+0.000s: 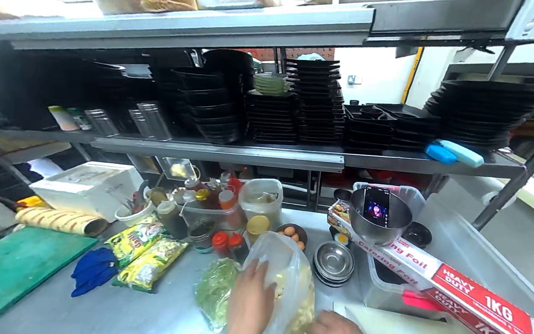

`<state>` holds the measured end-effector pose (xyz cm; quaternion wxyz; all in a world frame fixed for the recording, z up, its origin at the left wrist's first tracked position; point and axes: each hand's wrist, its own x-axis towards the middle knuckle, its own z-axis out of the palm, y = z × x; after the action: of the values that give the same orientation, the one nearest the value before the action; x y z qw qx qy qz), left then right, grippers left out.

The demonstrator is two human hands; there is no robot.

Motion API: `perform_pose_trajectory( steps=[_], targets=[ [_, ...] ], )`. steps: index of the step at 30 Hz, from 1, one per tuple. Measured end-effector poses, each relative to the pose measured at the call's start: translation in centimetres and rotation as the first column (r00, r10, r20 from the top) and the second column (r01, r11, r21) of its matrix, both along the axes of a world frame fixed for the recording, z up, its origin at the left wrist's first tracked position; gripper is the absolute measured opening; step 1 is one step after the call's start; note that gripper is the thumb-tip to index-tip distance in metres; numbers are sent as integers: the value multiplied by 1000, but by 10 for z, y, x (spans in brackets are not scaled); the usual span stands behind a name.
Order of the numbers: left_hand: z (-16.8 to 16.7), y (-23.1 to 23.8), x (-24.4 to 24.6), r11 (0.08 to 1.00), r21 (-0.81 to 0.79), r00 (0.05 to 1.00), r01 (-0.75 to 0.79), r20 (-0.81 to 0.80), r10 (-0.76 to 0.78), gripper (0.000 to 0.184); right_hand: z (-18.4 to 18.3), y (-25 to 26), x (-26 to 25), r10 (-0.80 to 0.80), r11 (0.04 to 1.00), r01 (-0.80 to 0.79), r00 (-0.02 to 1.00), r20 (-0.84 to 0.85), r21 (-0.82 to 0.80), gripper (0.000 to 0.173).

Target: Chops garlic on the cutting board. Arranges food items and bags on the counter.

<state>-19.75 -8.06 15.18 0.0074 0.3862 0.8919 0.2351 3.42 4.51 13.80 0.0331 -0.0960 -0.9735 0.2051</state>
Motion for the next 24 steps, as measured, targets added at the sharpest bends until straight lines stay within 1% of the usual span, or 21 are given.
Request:
perform_pose_trajectory(
  steps=[1,2,3,4,6,7,8,9,10,12,14,15,16,17,18,19,20,21,22,23,24],
  targets=[
    [-5,10,4,994,-109,999,-26,22,28,70,5,-3,-32,61,998,-63,988,-143,-13,28],
    [-12,18,6,982,-179,998,-56,15,60,82,8,-5,-61,102,994,-109,971,-217,-20,29],
    [-20,24,7,972,-216,996,-92,-17,91,89,7,-5,-86,122,992,-128,969,-216,-11,27],
    [-29,28,6,965,-232,992,-121,-50,113,94,6,-4,-105,110,994,-110,985,-136,10,25],
    [-47,34,1,948,-279,987,-155,-95,133,93,6,2,-123,2,999,-11,985,174,51,28],
    [-54,36,-1,936,-315,986,-158,-94,135,91,4,5,-125,-77,994,50,944,319,93,34],
    [-61,38,-3,923,-352,987,-153,-97,127,84,0,9,-123,-159,983,107,899,408,147,41],
    [-68,38,-5,914,-381,988,-141,-110,107,74,-7,13,-119,-219,970,144,870,441,198,48],
    [-75,39,-7,909,-397,989,-126,-123,83,64,-13,16,-113,-254,958,162,860,443,235,56],
    [-84,43,-10,909,-403,992,-109,-108,72,51,-18,22,-104,-265,950,157,862,433,270,78],
    [-83,48,-14,917,-391,997,-79,-33,73,39,-20,27,-98,-273,945,160,866,419,284,98],
    [-80,49,-18,932,-360,997,-48,44,69,37,-21,29,-95,-290,942,183,864,411,281,105],
    [-75,50,-24,960,-280,989,-17,134,57,36,-22,34,-93,-318,936,217,860,400,277,111],
    [-70,51,-31,988,-151,970,7,241,30,36,-25,41,-90,-356,926,268,856,375,267,116],
    [-66,51,-37,1000,16,930,12,368,-17,34,-31,49,-88,-394,913,320,851,348,253,119],
    [-67,52,-43,980,195,858,-27,508,-77,31,-38,57,-85,-423,903,362,843,332,232,122],
    [-74,53,-48,931,341,752,-128,646,-134,29,-46,66,-82,-438,896,379,843,313,232,122],
    [-82,56,-52,860,423,604,-287,776,-180,29,-56,73,-79,-437,894,371,850,296,253,120],
    [-89,57,-54,776,421,420,-469,880,-224,34,-65,77,-76,-428,893,356,860,278,274,118],
    [-93,56,-56,706,355,239,-613,935,-263,42,-74,80,-75,-419,894,344,869,264,288,114],
    [-97,55,-59,653,276,97,-705,950,-297,46,-80,81,-75,-419,893,343,870,259,291,109]
  ],
)
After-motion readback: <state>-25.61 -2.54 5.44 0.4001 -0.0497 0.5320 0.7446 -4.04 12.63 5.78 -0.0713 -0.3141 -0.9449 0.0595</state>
